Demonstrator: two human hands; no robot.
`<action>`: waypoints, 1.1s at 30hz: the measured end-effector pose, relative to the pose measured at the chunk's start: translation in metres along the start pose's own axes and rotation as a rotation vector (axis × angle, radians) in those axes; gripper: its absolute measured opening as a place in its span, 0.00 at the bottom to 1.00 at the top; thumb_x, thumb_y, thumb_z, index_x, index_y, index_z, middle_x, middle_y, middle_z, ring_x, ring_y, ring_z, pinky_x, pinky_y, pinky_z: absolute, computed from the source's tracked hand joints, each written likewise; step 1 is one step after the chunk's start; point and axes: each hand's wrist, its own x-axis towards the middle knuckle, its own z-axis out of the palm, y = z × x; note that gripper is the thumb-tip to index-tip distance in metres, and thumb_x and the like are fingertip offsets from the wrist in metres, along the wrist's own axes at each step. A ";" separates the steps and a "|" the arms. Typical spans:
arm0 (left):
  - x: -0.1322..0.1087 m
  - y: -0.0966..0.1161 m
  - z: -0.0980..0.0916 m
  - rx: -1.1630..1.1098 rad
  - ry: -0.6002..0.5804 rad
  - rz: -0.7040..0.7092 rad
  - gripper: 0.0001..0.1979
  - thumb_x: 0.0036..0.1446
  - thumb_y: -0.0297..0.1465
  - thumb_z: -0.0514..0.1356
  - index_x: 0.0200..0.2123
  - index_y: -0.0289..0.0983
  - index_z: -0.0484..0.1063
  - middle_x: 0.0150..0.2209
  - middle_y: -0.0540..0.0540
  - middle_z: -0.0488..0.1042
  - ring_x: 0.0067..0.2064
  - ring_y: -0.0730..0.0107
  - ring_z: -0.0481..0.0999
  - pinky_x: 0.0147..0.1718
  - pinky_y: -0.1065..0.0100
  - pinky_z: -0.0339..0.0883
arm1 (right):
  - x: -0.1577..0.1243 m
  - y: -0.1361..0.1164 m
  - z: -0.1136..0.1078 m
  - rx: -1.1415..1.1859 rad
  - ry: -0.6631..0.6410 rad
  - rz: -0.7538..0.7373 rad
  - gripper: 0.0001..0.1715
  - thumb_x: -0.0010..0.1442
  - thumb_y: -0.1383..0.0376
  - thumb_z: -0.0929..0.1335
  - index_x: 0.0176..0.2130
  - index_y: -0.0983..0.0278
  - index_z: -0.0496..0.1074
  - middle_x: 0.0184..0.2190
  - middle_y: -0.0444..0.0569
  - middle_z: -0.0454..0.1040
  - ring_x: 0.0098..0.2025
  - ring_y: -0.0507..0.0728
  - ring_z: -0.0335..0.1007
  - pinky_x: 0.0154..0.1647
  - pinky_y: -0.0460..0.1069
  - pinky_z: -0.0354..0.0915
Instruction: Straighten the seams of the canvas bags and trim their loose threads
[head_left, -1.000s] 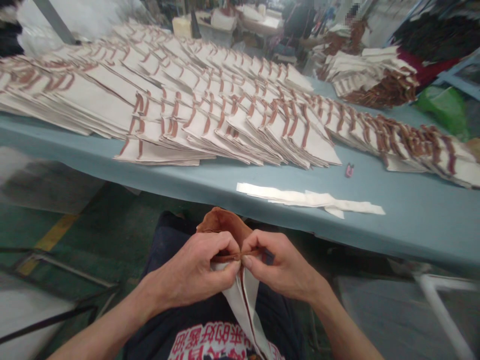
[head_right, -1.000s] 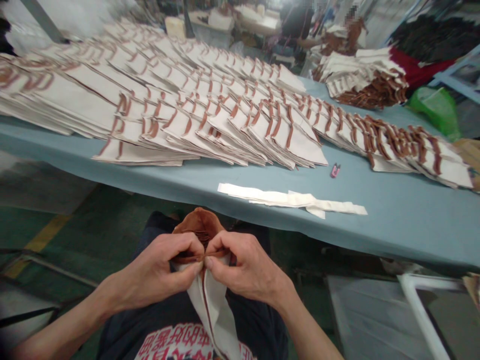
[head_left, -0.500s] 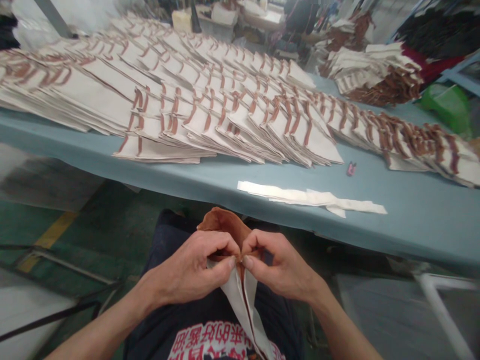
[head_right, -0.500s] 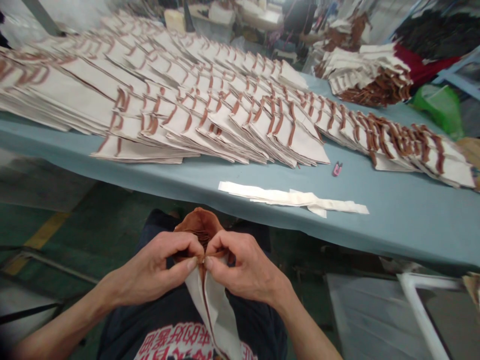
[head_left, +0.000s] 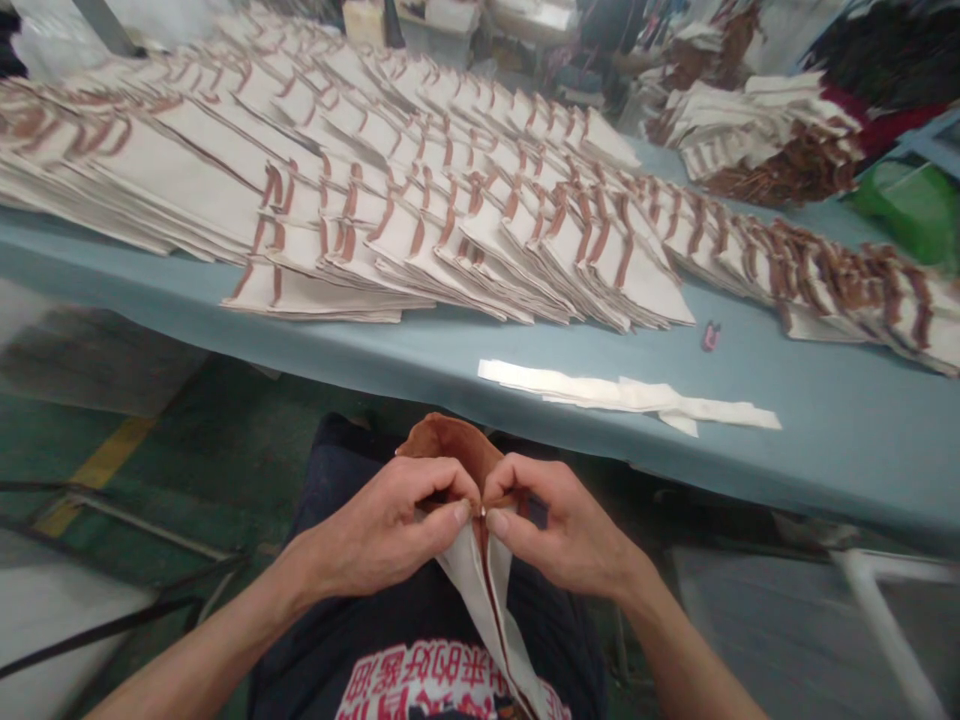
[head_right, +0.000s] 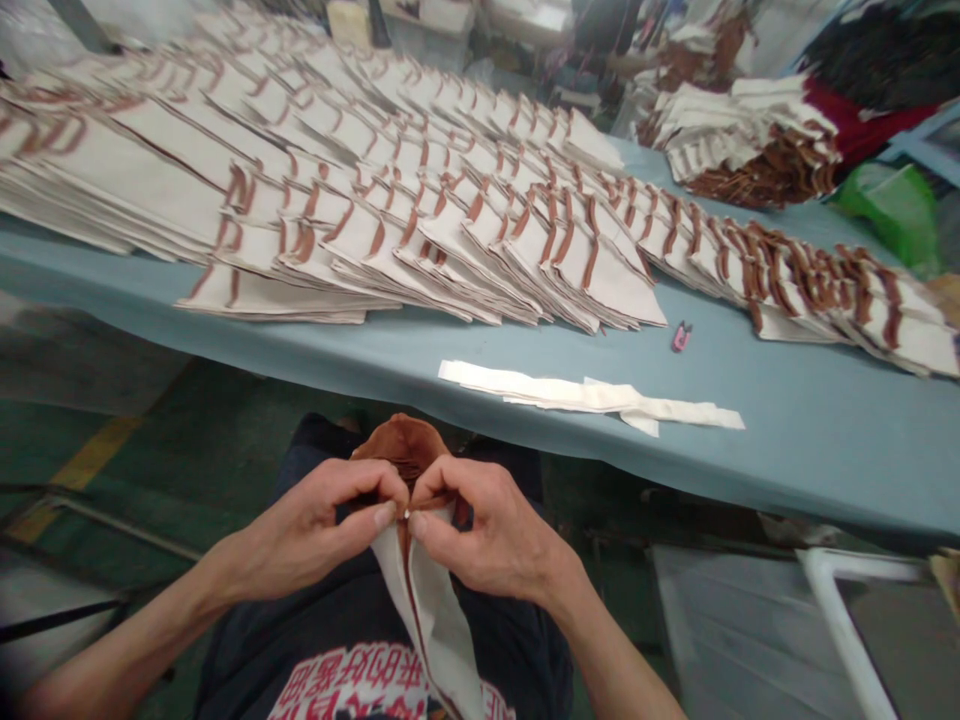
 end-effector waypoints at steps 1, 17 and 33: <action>0.000 -0.001 0.000 -0.005 -0.001 -0.001 0.10 0.61 0.27 0.54 0.31 0.35 0.74 0.27 0.52 0.72 0.30 0.73 0.68 0.31 0.72 0.61 | 0.000 0.000 0.000 -0.003 0.000 0.008 0.03 0.58 0.68 0.68 0.31 0.63 0.70 0.26 0.40 0.69 0.27 0.50 0.61 0.28 0.45 0.57; 0.002 -0.003 -0.004 0.077 -0.036 0.080 0.10 0.67 0.27 0.54 0.35 0.35 0.74 0.30 0.52 0.74 0.31 0.73 0.70 0.33 0.73 0.63 | 0.005 0.006 -0.002 0.016 -0.027 0.056 0.05 0.58 0.69 0.68 0.30 0.63 0.68 0.24 0.39 0.67 0.26 0.49 0.58 0.27 0.45 0.54; 0.003 -0.010 -0.005 0.310 0.037 0.281 0.09 0.61 0.21 0.58 0.37 0.36 0.78 0.30 0.50 0.79 0.30 0.75 0.73 0.33 0.73 0.63 | 0.005 0.013 -0.003 0.085 -0.055 0.067 0.05 0.60 0.68 0.68 0.31 0.62 0.67 0.25 0.39 0.67 0.26 0.50 0.59 0.28 0.45 0.56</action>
